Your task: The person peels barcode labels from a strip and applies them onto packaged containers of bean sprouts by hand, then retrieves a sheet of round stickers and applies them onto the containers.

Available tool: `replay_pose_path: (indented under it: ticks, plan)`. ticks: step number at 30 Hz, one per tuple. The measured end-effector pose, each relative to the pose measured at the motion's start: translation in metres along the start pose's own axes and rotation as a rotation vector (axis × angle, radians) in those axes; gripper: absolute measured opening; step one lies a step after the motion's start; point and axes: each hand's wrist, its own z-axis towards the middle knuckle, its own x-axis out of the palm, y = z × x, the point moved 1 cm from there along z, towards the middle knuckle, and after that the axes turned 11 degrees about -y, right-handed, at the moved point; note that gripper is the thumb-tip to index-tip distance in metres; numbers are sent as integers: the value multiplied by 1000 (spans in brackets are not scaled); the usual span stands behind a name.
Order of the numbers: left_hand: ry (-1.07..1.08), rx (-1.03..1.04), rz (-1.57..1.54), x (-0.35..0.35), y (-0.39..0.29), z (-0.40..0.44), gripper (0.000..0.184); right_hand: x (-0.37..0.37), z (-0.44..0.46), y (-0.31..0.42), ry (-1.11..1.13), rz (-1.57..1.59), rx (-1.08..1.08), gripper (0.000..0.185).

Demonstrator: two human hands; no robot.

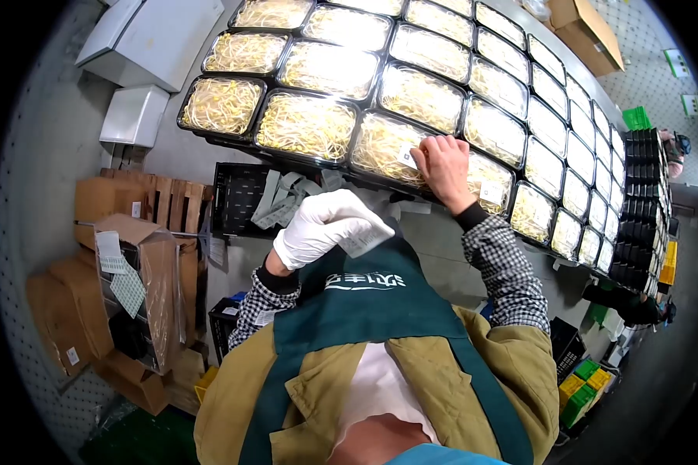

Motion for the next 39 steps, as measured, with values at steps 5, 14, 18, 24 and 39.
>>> replay_pose_path:
  ticks: [5, 14, 18, 24, 39]
  plan:
    - [-207, 67, -95, 13, 17, 9, 21, -29, 0, 16, -82, -73, 94, 36]
    - [-360, 47, 139, 43, 33, 53, 22, -72, 10, 6, 140, 1005, 737, 14]
    - [-125, 87, 180, 35, 8, 60, 13, -15, 56, -88, -49, 274, 244, 15]
    - [-247, 79, -24, 36, -11, 76, 30, 23, 65, -87, -71, -172, -109, 18]
    - [-235, -62, 14, 47, -3, 131, 20, 2, 129, -150, 91, 486, 418, 22]
